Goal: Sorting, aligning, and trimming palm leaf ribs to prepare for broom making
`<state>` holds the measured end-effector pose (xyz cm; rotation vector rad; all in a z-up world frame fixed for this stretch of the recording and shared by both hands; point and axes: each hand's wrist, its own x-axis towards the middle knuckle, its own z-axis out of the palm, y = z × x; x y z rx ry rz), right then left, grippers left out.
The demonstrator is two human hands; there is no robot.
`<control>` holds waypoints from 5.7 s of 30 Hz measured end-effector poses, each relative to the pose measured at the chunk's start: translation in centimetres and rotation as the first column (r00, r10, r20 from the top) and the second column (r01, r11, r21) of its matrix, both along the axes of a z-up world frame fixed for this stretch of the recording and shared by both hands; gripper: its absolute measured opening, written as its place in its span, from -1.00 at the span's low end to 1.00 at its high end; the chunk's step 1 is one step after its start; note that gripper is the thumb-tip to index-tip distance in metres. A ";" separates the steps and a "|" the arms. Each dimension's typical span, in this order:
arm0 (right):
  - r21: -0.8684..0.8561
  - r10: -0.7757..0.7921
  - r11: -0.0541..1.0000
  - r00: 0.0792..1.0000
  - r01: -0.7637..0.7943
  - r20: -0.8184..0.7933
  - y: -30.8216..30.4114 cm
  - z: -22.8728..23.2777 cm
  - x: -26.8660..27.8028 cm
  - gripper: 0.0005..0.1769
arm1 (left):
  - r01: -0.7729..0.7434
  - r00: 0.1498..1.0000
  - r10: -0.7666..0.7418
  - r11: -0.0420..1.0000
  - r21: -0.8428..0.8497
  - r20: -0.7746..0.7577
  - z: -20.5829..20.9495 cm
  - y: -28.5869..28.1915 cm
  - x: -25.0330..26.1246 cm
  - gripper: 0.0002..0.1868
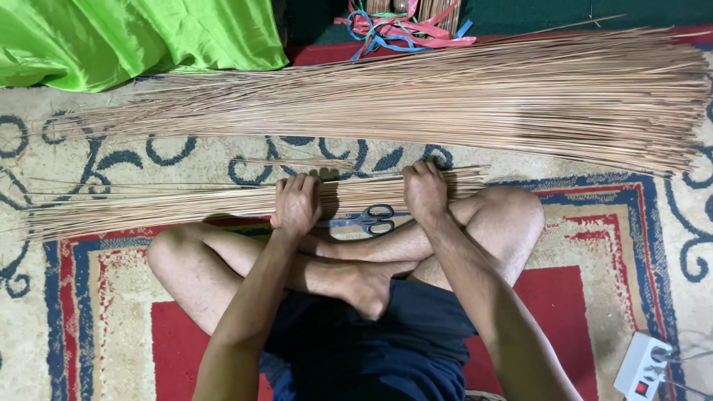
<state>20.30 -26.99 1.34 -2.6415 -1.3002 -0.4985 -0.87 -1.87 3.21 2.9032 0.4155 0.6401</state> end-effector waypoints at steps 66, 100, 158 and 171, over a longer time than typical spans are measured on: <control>-0.033 0.437 0.899 0.899 -0.437 -0.012 7.7 3.6 6.2 -0.85 | 0.150 0.976 -0.162 0.984 0.096 0.144 0.5 5.4 9.2 -0.89; -0.055 0.380 0.902 0.849 -0.428 -0.367 1.5 7.7 4.0 -0.82 | 0.293 0.909 -0.284 0.956 -0.016 -0.306 11.1 3.3 1.2 -0.82; 0.323 -0.052 0.944 0.997 0.069 -0.059 -1.7 10.7 6.2 -0.64 | 0.212 0.932 -0.211 0.977 -0.029 -0.294 9.9 3.7 0.9 -0.87; 0.422 0.432 0.458 0.219 0.782 -0.875 -1.4 9.0 5.4 -0.08 | 0.222 0.907 -0.244 0.969 -0.105 -0.342 8.8 1.7 3.5 -0.79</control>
